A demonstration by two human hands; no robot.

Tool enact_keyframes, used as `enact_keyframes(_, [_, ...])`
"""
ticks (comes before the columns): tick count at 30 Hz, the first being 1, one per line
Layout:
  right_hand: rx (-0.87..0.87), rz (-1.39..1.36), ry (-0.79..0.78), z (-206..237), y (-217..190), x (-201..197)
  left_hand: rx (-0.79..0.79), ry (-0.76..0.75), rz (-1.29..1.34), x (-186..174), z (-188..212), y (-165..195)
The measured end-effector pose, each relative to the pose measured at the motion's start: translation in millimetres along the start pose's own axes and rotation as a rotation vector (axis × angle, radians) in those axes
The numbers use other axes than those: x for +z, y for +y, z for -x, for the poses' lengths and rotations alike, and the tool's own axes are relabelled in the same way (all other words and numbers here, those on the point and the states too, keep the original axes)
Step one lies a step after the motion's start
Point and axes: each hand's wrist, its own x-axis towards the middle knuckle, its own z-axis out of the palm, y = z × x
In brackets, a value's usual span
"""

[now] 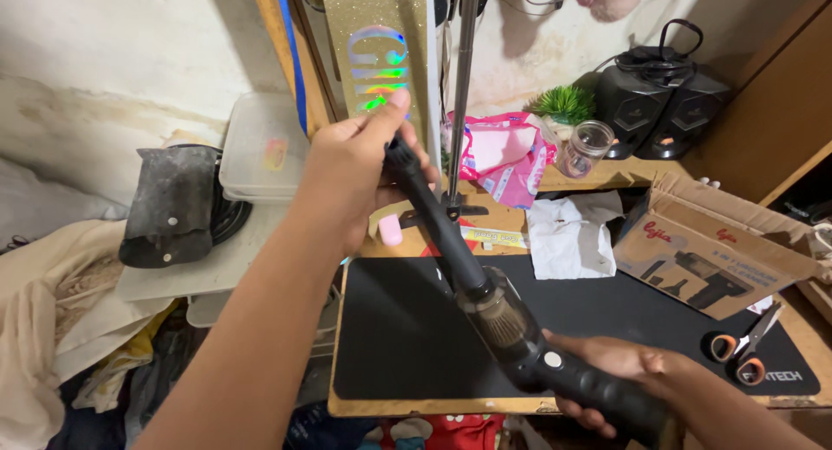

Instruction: The person handles a cordless handheld vacuum at a cluttered desk, detaching and reattaching its parts. They fit a long nozzle tube onto the vacuum body, remove it, and try other attachments including a brush nozzle, repeatedly connecting and disconnecting the pieces by hand.

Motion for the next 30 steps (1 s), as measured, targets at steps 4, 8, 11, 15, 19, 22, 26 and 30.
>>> enact_keyframes(4, [-0.077,0.013,0.447,6.5,9.5,23.7,-0.044,0.057,0.137,-9.2,-6.6,-5.3])
enact_keyframes(8, [-1.289,0.228,-0.217,5.2,19.0,62.7,0.026,-0.038,0.471,-26.0,-10.5,-14.7])
enact_keyframes(11, [-0.528,-0.321,0.493,-10.7,-3.8,82.4,0.025,-0.071,0.641,-40.3,-6.8,-15.8])
enact_keyframes(15, [-0.629,-0.473,0.644,-7.0,-0.8,110.0,-0.032,-0.056,0.714,-59.3,7.3,-8.5])
enact_keyframes(19, [-0.755,-0.538,0.651,4.2,-2.8,123.4,-0.064,-0.151,0.698,-73.2,20.7,-4.6])
enact_keyframes(22, [-0.851,-0.493,0.753,10.9,-4.5,125.1,-0.144,-0.103,0.676,-83.4,27.8,-7.1])
enact_keyframes(26, [-0.933,-0.474,0.906,17.0,-4.3,121.9,-0.201,-0.071,0.667,-93.7,35.9,-16.3])
enact_keyframes(30, [-0.999,-0.415,0.938,20.6,-3.4,119.2,-0.205,-0.042,0.603,-100.9,43.0,-23.2])
